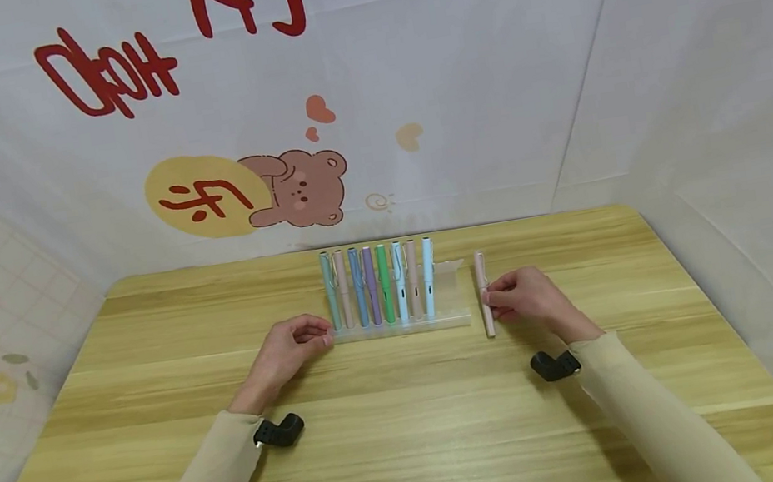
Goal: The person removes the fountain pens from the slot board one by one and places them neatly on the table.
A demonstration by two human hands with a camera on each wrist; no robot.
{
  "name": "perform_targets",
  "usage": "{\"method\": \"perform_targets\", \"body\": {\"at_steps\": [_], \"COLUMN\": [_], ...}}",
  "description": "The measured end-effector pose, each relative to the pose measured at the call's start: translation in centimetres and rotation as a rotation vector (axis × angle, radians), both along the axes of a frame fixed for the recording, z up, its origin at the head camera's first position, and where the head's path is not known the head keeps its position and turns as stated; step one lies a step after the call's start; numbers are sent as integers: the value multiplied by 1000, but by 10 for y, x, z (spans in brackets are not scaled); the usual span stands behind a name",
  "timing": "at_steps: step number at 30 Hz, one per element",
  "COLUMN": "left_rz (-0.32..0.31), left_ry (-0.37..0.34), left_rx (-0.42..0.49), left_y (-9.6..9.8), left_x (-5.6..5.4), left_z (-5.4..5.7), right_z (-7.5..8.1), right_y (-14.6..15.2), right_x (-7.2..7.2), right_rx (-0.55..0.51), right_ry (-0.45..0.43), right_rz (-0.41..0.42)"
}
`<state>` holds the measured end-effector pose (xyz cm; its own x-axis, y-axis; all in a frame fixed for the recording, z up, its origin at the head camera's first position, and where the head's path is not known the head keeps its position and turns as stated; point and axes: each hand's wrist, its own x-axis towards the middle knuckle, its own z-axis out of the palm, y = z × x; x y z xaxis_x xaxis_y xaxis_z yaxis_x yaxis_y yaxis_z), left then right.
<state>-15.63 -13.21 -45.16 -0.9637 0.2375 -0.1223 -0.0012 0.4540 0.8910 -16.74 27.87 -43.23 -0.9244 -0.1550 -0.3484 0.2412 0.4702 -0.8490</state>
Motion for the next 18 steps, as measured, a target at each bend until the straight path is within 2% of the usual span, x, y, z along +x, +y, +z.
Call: {"method": "perform_targets", "body": {"at_steps": [11, 18], "left_rz": [-1, 5], "left_ry": [5, 11], "left_rx": [-2, -9], "left_y": [1, 0], "left_x": [0, 0], "left_z": [1, 0], "right_z": [3, 4], "right_y": [0, -1], "right_x": [-5, -8], "right_rx": [-15, -22], "right_ry": [-47, -70], "right_rz": [58, 68]}}
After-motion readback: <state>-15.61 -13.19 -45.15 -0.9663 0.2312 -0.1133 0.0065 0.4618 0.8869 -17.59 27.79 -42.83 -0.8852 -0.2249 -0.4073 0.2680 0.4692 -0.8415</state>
